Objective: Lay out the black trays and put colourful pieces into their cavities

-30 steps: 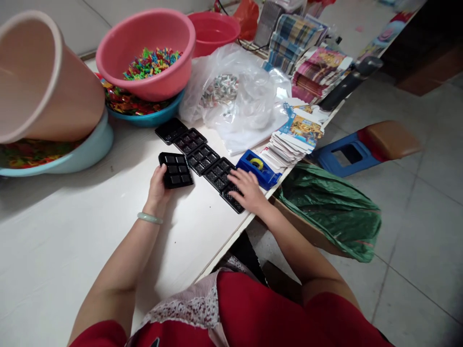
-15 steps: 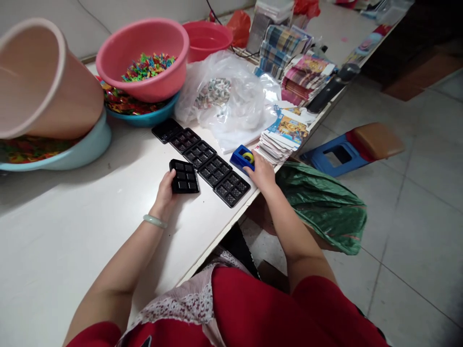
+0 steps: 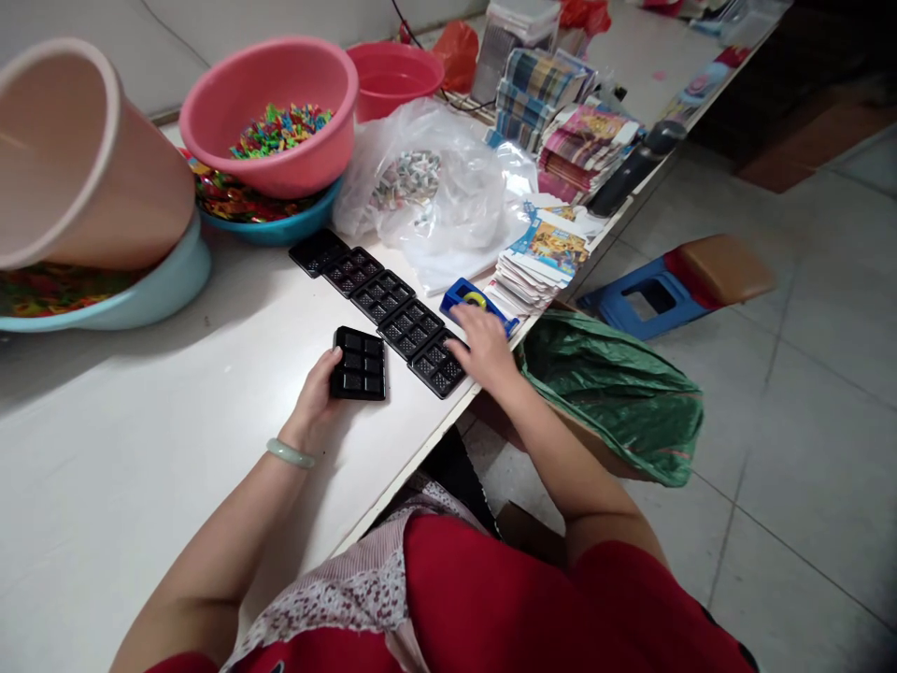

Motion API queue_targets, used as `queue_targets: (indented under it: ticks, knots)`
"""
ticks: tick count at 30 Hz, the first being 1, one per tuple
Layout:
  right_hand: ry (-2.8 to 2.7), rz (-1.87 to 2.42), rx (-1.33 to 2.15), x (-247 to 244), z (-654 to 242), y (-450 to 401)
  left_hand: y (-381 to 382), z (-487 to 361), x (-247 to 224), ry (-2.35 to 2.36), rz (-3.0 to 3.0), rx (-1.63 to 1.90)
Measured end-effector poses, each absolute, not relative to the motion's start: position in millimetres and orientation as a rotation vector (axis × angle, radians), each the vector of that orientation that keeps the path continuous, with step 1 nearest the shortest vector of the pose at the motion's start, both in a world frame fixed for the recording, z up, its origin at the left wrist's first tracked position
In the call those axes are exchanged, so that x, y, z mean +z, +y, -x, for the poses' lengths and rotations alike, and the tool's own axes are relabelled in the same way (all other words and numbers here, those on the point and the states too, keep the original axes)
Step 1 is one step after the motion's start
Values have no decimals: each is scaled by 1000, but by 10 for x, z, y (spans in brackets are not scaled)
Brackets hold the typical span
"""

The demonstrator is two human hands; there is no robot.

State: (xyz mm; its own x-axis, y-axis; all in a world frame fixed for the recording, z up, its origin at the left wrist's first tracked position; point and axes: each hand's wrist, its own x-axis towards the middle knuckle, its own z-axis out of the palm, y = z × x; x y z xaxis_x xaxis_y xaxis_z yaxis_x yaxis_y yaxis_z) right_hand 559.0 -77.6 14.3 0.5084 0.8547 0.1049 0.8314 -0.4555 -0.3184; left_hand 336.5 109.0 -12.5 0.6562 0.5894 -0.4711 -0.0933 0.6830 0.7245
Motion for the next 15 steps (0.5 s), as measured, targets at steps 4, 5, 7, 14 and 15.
queue_targets:
  ticks: [4,5,7,14,15]
  knots:
    - [-1717,2357,422,-13,-5066,-780,952,-3441,-150,741,-733,423]
    - [-1723,2370,458,-69,-4996,-773,927,-3475,-149,734,-744,433]
    - [-1701,2402,483,-162,-4947,-756,890,-3544,-139,722,-761,451]
    - [-1666,2414,463,-201,-5205,-768,854,-3575,-116,710,-772,478]
    - [-1663,2410,468,-193,-5228,-785,853,-3545,-109,700,-757,462]
